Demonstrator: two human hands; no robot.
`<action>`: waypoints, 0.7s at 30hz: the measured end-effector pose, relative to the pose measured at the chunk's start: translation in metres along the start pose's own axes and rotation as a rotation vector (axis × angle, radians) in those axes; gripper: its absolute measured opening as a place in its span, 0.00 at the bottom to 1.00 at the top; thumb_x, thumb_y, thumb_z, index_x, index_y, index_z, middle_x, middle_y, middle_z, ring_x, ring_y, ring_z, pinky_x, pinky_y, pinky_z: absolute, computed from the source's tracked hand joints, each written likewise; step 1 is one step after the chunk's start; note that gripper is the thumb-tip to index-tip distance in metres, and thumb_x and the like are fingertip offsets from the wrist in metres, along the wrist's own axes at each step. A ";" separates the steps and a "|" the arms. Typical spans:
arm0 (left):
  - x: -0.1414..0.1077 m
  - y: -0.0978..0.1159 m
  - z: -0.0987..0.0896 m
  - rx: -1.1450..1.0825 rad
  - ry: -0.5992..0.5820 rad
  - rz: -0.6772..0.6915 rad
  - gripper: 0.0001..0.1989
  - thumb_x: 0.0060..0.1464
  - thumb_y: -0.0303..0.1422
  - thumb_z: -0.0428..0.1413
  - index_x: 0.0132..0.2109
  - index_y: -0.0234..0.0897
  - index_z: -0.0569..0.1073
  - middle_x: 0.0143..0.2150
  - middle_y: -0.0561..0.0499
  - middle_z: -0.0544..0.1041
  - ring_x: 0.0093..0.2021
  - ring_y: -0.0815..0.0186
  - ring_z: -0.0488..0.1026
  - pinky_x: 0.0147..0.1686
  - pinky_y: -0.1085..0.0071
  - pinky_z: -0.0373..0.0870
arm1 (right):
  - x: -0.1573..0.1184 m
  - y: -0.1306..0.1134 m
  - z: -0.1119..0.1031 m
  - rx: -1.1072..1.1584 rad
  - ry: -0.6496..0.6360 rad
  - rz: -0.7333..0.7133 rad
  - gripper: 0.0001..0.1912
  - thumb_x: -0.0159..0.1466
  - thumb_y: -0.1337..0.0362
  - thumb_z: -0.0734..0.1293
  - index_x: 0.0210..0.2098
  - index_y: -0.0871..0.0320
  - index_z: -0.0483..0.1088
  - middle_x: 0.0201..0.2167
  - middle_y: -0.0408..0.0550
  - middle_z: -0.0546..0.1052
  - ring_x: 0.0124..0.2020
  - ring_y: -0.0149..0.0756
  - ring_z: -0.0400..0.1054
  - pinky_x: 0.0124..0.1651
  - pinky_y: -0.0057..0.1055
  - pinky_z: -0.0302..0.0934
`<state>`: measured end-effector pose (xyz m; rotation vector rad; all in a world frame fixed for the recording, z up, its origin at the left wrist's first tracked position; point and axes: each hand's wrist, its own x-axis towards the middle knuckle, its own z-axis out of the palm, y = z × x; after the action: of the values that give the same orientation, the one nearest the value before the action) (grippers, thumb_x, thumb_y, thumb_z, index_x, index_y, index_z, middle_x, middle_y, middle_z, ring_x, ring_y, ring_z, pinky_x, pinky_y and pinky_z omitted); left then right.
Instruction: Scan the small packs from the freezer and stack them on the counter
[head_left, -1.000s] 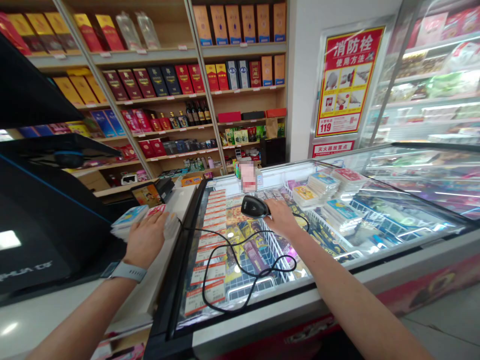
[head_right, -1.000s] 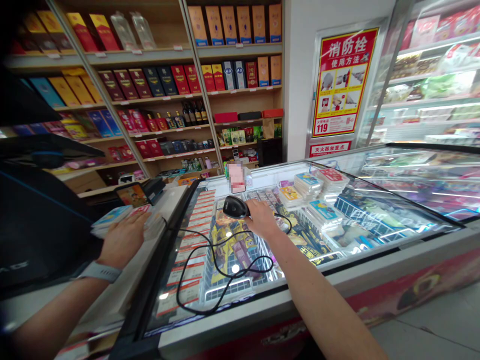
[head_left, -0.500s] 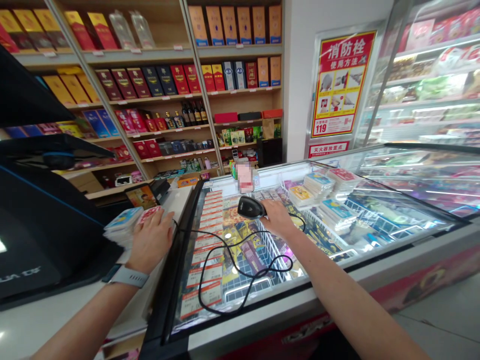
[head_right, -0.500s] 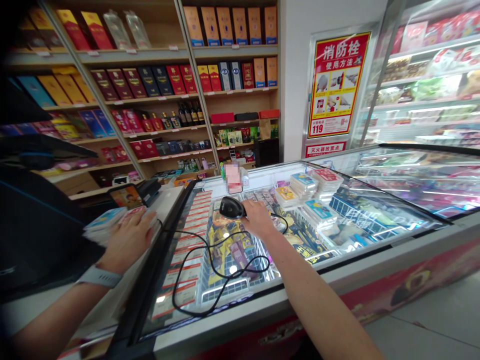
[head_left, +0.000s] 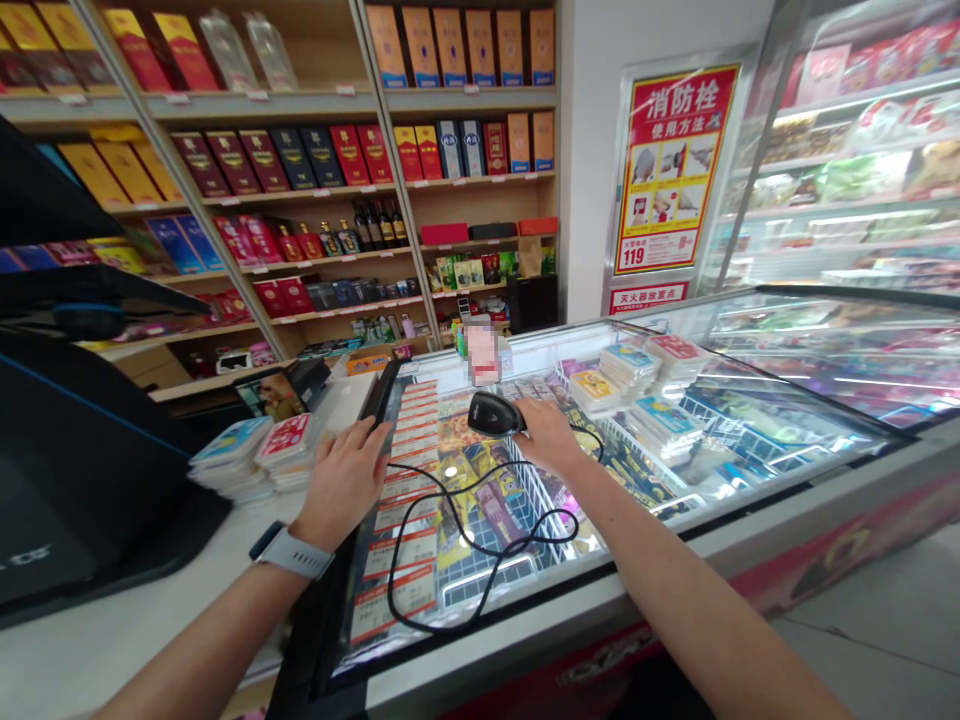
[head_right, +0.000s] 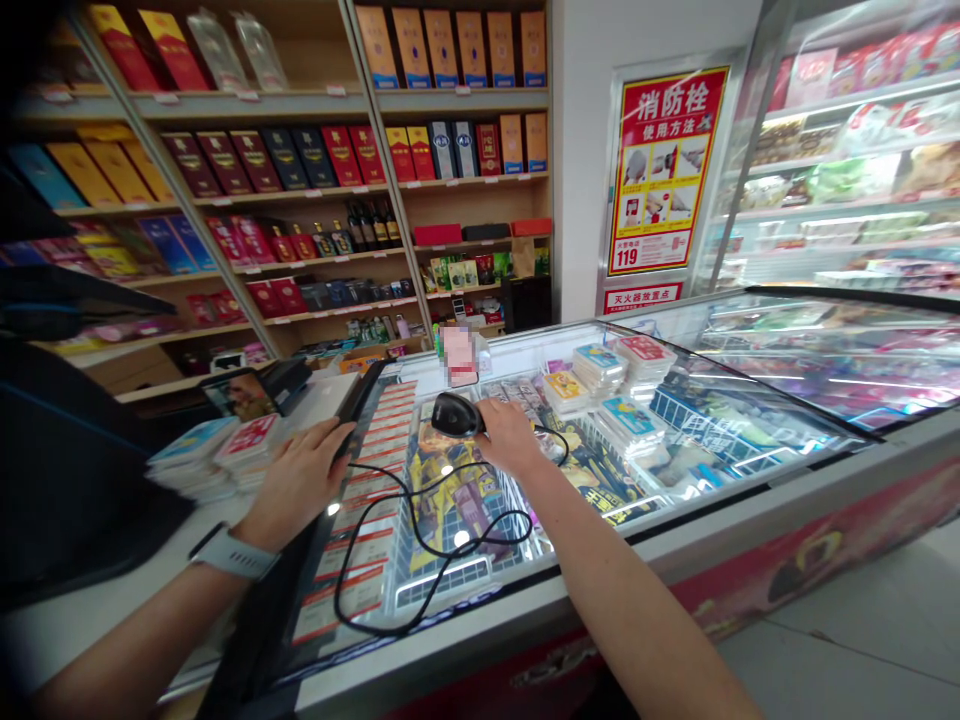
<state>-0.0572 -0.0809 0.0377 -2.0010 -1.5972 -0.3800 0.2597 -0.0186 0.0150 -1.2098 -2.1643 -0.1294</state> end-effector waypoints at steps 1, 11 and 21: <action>0.001 0.005 0.000 -0.022 0.005 0.013 0.23 0.60 0.32 0.45 0.61 0.37 0.67 0.62 0.40 0.67 0.60 0.51 0.65 0.56 0.53 0.60 | 0.000 0.000 0.000 0.002 0.005 -0.001 0.17 0.58 0.70 0.64 0.47 0.58 0.67 0.43 0.51 0.74 0.46 0.42 0.66 0.50 0.37 0.56; 0.021 0.076 -0.022 -0.234 0.062 0.189 0.21 0.60 0.31 0.48 0.60 0.42 0.66 0.62 0.43 0.68 0.60 0.54 0.66 0.57 0.56 0.61 | 0.000 0.000 0.001 0.011 0.001 -0.009 0.17 0.58 0.69 0.64 0.48 0.59 0.66 0.43 0.50 0.74 0.47 0.42 0.66 0.50 0.38 0.56; 0.032 0.152 -0.035 -0.346 0.196 0.469 0.21 0.60 0.28 0.49 0.60 0.38 0.66 0.60 0.42 0.70 0.60 0.54 0.66 0.58 0.52 0.62 | 0.003 0.001 0.005 0.001 0.003 -0.002 0.08 0.62 0.65 0.64 0.41 0.58 0.67 0.40 0.49 0.75 0.44 0.38 0.68 0.50 0.35 0.58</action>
<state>0.1005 -0.0975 0.0468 -2.4258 -0.9490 -0.6749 0.2568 -0.0139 0.0122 -1.2061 -2.1628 -0.1302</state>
